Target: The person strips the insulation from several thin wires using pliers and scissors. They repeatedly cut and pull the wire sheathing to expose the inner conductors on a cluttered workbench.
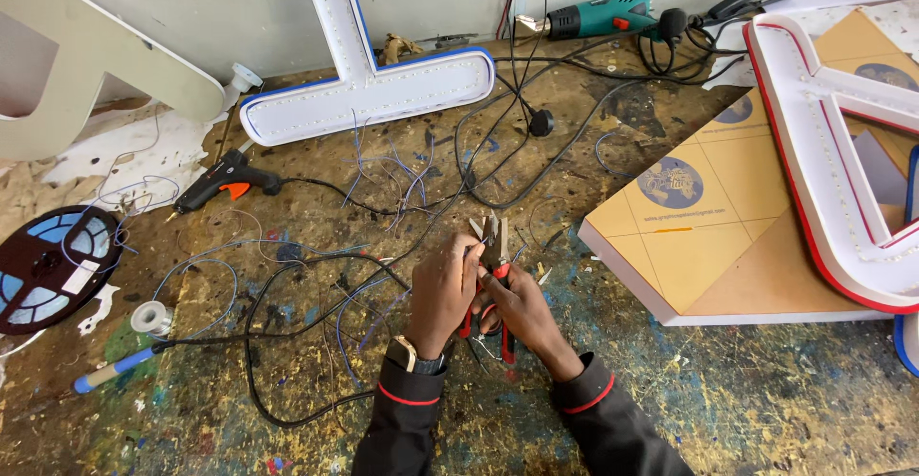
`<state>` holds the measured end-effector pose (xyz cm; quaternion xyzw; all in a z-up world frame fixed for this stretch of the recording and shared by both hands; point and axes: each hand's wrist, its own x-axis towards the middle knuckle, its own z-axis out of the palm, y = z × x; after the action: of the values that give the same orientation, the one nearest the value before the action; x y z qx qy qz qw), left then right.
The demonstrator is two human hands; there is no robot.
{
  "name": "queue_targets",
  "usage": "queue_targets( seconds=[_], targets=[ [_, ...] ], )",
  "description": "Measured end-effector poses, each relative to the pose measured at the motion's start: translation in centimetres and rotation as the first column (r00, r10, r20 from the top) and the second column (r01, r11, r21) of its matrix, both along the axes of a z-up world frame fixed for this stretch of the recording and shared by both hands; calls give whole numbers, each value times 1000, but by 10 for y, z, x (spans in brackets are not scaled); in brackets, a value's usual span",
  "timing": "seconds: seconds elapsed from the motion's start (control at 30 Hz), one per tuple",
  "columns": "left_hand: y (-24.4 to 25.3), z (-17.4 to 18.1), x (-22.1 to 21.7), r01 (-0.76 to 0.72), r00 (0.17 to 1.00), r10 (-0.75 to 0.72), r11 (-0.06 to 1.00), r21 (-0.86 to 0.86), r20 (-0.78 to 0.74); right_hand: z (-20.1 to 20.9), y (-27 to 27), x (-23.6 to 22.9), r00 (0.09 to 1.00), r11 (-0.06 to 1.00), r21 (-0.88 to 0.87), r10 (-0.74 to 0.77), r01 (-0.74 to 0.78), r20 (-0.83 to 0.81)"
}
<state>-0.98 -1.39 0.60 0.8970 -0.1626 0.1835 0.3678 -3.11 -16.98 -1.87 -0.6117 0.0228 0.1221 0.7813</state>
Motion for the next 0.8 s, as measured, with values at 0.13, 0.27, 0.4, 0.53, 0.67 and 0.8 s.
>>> queue_targets(
  seconds=[0.13, 0.27, 0.4, 0.53, 0.67, 0.8],
  targets=[
    [-4, 9, -4, 24, 999, -23, 999, -25, 34, 26, 1, -5, 999, 998, -57, 26, -24, 28],
    [0, 3, -1, 46, 996, -47, 999, 11, 76, 12, -2, -3, 998, 992, -126, 37, -30, 52],
    [3, 8, 0, 70, 990, -74, 997, 38, 121, 16, -4, -4, 996, 982, -188, 44, -29, 77],
    [9, 3, 3, 87, 989, -92, 995, 50, 118, -11, -6, 1, 993, 972, -236, 36, -8, 115],
    [11, 3, 3, 79, 990, -86, 995, 59, 111, -34, -11, 9, 976, 930, -363, 33, 50, 217],
    [12, 0, 4, 57, 991, -64, 997, 57, 114, -21, -11, 1, 963, 875, -479, 68, 68, 260]
  ],
)
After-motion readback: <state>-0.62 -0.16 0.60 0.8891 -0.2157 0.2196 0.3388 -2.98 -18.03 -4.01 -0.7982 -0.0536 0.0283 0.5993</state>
